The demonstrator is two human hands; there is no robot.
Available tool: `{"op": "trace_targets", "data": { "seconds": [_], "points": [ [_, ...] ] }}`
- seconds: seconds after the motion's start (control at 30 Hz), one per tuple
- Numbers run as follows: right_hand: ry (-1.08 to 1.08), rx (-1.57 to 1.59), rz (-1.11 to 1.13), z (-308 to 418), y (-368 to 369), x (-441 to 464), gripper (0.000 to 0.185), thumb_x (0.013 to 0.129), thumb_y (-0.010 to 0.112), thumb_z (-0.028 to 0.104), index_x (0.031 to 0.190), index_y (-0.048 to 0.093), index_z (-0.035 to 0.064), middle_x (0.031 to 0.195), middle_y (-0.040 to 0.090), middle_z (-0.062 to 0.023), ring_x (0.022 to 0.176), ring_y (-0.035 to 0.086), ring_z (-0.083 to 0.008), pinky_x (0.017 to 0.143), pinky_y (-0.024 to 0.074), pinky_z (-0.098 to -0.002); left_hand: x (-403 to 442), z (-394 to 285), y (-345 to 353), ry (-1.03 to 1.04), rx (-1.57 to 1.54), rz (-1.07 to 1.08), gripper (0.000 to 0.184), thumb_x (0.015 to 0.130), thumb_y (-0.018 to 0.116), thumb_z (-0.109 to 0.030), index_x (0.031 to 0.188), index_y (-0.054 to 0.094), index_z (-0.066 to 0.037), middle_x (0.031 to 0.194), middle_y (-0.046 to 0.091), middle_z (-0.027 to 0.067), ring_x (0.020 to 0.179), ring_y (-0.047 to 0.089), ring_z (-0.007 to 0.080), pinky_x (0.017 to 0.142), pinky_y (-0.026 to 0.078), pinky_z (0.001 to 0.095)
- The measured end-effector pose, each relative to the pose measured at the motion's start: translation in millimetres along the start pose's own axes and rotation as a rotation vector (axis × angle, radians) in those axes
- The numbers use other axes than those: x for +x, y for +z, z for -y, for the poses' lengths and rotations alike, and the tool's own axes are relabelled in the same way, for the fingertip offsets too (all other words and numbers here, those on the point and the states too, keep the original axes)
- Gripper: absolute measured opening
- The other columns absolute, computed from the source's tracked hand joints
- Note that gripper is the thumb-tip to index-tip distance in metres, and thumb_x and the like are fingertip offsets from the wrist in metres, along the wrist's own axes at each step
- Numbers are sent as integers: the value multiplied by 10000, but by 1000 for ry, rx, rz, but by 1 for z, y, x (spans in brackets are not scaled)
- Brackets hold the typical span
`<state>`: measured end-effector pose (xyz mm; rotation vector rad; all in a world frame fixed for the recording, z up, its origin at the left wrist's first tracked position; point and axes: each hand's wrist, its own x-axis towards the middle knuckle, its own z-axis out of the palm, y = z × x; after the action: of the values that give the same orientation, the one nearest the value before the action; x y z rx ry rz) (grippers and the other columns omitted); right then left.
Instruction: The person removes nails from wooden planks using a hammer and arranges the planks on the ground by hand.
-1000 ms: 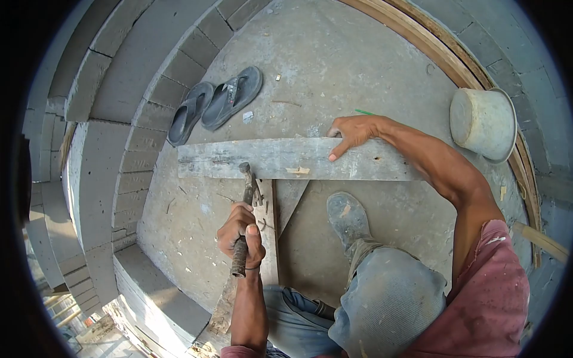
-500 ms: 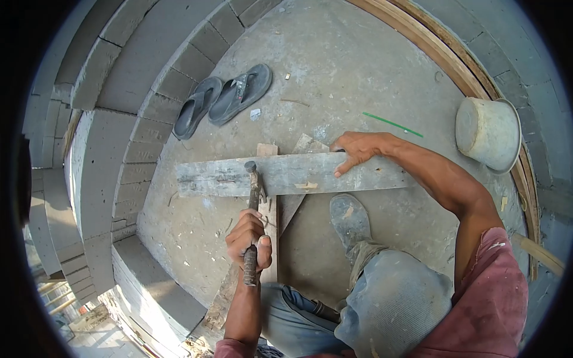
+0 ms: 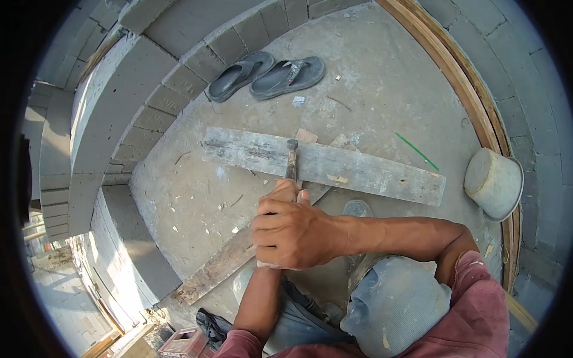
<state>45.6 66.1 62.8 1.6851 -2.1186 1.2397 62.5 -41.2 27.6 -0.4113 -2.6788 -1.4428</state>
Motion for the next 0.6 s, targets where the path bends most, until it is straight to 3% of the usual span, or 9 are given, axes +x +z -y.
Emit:
{"op": "trace_targets", "data": {
  "seconds": [0.03, 0.1, 0.13, 0.17, 0.23, 0.3, 0.4, 0.5, 0.6],
  "points": [
    [-10, 2, 9, 2, 5, 3, 296, 815, 852, 314, 833, 703, 58, 890, 677, -96, 900, 676, -300, 771, 538, -450, 0, 8, -1, -2, -1, -14, 287, 839, 708, 32, 663, 482, 6, 633, 458, 108, 584, 456, 284, 647, 411, 401],
    [30, 354, 117, 8, 10, 10, 324, 820, 831, 288, 688, 647, 56, 768, 673, -93, 798, 684, -322, 718, 526, -453, 4, 27, 3, 185, -422, -123, 311, 786, 725, 70, 661, 451, -7, 639, 449, 106, 587, 445, 287, 645, 399, 401],
    [81, 479, 124, 5, 9, 13, 330, 788, 840, 283, 672, 659, 33, 704, 659, -134, 704, 678, -360, 664, 525, -470, 6, 31, 4, 183, -429, -136, 311, 786, 725, 70, 661, 451, -7, 639, 449, 106, 587, 445, 287, 645, 399, 401],
    [86, 480, 138, 1, 3, 14, 330, 788, 840, 283, 672, 659, 33, 704, 659, -134, 704, 678, -360, 664, 525, -470, 8, 33, 6, 210, -433, -140, 346, 769, 740, 78, 645, 433, -21, 630, 424, 95, 575, 432, 279, 637, 392, 397],
    [64, 480, 605, -4, -19, 27, 326, 757, 848, 272, 684, 654, 21, 692, 647, -154, 650, 657, -381, 611, 515, -490, 9, 37, 10, 259, -441, -144, 418, 734, 771, 94, 612, 397, -48, 611, 373, 73, 552, 405, 265, 620, 378, 389],
    [73, 515, 597, -7, -18, 33, 265, 717, 832, 216, 678, 668, 11, 660, 640, -165, 609, 651, -366, 580, 509, -492, 7, 42, 12, 269, -446, -154, 455, 716, 786, 103, 596, 379, -62, 601, 348, 62, 541, 391, 258, 612, 371, 385],
    [-27, 568, 879, -24, -28, 62, 251, 553, 736, 233, 580, 654, -2, 578, 647, -200, 481, 619, -339, 457, 446, -489, 8, 47, 13, 279, -505, -145, 429, 744, 756, 122, 588, 403, -67, 604, 384, 54, 537, 418, 244, 587, 361, 376],
    [-9, 647, 810, -30, -23, 51, 231, 618, 728, 143, 555, 532, 37, 538, 547, -160, 492, 592, -269, 483, 448, -412, 9, 42, 14, 235, -502, -179, 417, 747, 758, 125, 584, 430, -73, 604, 399, 44, 532, 424, 235, 591, 369, 371],
    [16, 783, 662, -31, -22, 29, 292, 645, 721, 215, 523, 535, 25, 509, 571, -171, 446, 585, -301, 428, 417, -467, 16, 38, 15, 193, -445, -123, 383, 742, 776, 110, 600, 474, -77, 609, 427, 40, 544, 448, 223, 598, 388, 363]
  ]
}}
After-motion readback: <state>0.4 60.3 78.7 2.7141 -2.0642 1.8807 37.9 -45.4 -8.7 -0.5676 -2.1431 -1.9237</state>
